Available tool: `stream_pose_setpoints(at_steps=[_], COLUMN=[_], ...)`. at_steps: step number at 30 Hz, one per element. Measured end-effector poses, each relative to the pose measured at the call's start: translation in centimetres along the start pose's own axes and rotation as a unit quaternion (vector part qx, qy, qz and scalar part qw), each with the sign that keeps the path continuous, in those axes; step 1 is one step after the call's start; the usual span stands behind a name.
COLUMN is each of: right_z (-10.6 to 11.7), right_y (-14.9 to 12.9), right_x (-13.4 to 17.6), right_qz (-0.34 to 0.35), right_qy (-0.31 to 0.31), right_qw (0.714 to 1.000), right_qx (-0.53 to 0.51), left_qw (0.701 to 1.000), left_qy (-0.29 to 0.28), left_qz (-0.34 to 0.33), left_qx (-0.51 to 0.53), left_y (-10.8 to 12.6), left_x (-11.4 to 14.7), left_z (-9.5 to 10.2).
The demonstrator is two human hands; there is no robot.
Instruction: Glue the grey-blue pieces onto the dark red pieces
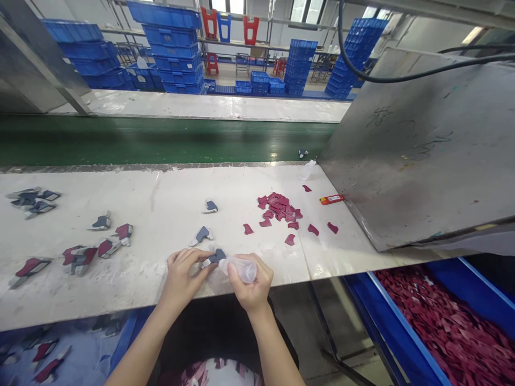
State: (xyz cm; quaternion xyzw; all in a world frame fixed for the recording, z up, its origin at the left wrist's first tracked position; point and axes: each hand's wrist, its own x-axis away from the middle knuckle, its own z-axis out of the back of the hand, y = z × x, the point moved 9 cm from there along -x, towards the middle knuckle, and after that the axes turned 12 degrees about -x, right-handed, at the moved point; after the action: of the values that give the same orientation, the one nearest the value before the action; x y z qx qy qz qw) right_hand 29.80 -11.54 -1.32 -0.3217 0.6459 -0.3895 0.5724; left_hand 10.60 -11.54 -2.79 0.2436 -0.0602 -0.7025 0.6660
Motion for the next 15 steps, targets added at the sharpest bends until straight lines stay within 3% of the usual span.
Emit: stream_pose_setpoints(at_steps=[4, 6, 11, 15], right_z=[2.1, 2.4, 2.2, -0.8], right_y=[2.1, 2.6, 3.4, 5.9], right_x=[-0.3, -1.4, -6.3, -9.6], right_qz=[-0.089, -0.118, -0.129, -0.157], right_qy=[0.106, 0.128, 0.133, 0.055], right_qw=[0.989, 0.983, 0.982, 0.985], right_qx=[-0.048, -0.05, 0.025, 0.039], left_qw=[1.0, 1.0, 0.999, 0.998], left_qy=[0.002, 0.004, 0.021, 0.036], left_qz=[0.009, 0.01, 0.001, -0.008], left_qx=[0.004, 0.01, 0.035, 0.042], left_y=[-0.2, -0.4, -0.5, -0.6], left_x=[0.0, 0.0, 0.0, 0.0], left_z=[0.0, 0.1, 0.5, 0.5])
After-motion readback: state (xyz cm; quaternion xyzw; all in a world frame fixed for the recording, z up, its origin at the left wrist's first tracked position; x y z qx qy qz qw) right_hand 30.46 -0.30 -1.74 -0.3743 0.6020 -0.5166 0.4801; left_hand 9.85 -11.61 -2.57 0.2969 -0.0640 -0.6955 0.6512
